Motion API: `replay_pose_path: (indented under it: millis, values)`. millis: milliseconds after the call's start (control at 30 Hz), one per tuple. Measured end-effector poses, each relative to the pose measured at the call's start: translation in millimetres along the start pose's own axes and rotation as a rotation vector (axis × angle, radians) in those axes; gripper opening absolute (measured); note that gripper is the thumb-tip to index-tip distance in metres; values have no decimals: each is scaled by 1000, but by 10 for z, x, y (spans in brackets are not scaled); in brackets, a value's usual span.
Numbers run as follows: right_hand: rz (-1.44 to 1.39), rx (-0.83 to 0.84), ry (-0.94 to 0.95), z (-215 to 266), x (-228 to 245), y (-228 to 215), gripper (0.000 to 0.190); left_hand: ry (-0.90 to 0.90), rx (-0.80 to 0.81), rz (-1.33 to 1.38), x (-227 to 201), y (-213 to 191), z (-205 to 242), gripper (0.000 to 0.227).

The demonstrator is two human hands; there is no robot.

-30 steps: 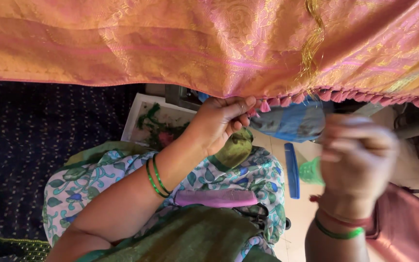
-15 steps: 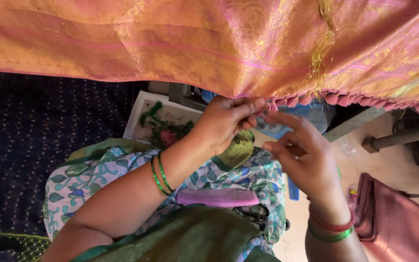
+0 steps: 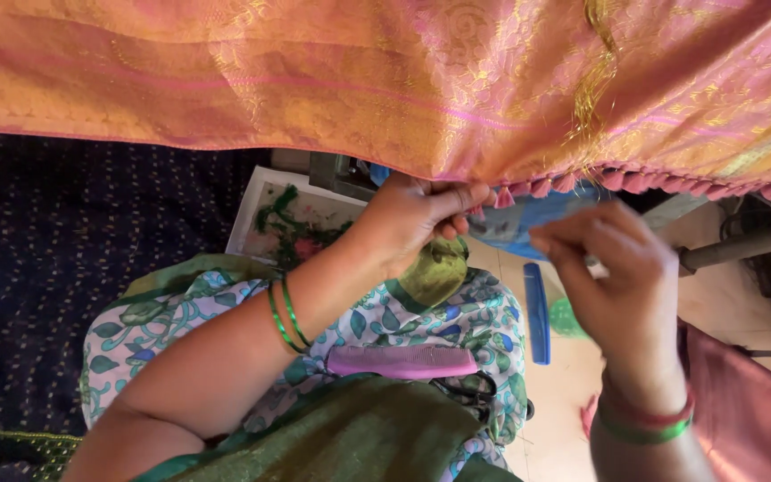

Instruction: Attaching and grooming decorative pink tassels to the edge of a sari.

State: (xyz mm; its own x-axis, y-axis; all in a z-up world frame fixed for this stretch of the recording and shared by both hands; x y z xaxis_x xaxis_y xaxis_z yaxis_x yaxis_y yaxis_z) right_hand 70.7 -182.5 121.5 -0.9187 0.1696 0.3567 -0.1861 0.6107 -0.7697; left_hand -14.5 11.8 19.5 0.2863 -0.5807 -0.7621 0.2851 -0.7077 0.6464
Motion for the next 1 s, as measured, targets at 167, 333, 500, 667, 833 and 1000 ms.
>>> replay_pose_path:
  millis: [167, 333, 500, 667, 833, 1000]
  values:
    - [59, 2, -182, -456, 67, 2, 13, 57, 60, -157, -202, 78, 23, 17]
    - [64, 180, -484, -722, 162, 25, 18, 270, 155, -347, -126, -75, -64, 14]
    - [459, 221, -933, -1050, 566, -89, 23, 461, 93, -380, 110, -132, -103, 18]
    - [337, 469, -1023, -1296, 498, 30, 25, 414, -61, -392, 370, -125, -56, 15]
    - [602, 573, -951, -1396, 506, 195, 24, 466, -91, -106, 210, -26, 37, 22]
    - [629, 436, -728, -1348, 371, 303, 13, 683, -279, -600, -73, 51, 183, 18]
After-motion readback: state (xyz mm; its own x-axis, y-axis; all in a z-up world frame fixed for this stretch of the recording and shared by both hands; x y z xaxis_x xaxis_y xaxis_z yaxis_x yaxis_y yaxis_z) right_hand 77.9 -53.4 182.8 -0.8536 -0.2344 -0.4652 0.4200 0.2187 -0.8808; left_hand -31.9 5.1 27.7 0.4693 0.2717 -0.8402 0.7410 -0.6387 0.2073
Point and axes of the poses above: each hand's wrist, its own z-axis away from the middle knuckle, its own y-axis out of the palm, x = y × z, the point moved 1 cm from there along -z, towards the middle knuckle, and after that the axes turned 6 degrees about z, right-handed, at the moved point
